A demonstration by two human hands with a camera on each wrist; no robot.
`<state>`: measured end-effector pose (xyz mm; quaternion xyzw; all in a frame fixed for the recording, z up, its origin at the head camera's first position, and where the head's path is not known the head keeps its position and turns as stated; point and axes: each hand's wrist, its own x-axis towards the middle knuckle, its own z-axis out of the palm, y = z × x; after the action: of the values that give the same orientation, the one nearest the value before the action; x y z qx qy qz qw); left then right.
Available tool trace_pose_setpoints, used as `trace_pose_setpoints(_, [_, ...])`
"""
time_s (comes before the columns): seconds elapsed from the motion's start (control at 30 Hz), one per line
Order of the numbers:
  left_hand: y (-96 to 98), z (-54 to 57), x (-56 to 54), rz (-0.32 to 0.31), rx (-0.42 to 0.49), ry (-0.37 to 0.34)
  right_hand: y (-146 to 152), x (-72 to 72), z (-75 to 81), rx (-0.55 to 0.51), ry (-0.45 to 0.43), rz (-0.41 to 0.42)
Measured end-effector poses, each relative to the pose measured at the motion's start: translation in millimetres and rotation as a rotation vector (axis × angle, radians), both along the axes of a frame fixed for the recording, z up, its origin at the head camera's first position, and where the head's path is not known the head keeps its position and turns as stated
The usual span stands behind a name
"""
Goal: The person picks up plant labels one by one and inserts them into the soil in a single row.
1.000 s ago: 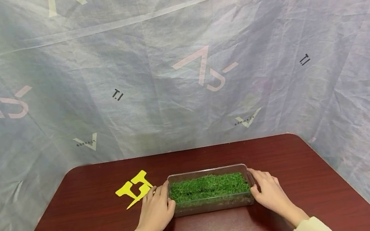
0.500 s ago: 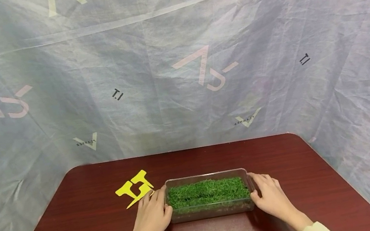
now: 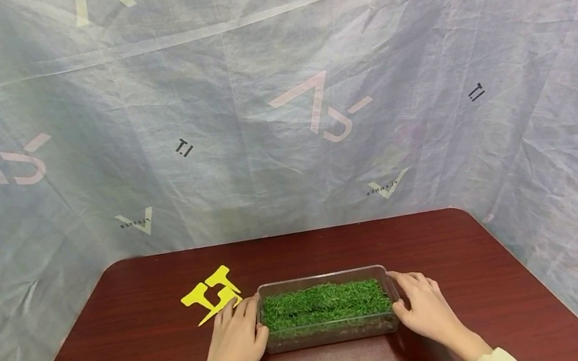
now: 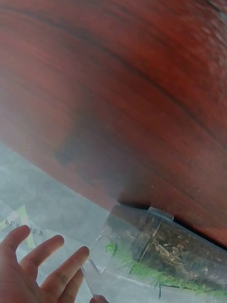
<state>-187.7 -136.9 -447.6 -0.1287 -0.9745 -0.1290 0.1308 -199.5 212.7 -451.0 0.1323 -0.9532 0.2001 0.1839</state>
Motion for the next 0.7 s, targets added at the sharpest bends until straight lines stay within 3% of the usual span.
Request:
trace_pose_setpoints(0.37, [-7.2, 1.0, -2.3, -0.004, 0.002, 0.054, 1, -3.6, -1.2, -0.015, 0.036, -0.006])
trace_pose_setpoints(0.7, [-23.2, 4.0, -19.1, 0.007, 0.031, 0.2, 1, -14.5, -6.8, -0.046, 0.108, -0.018])
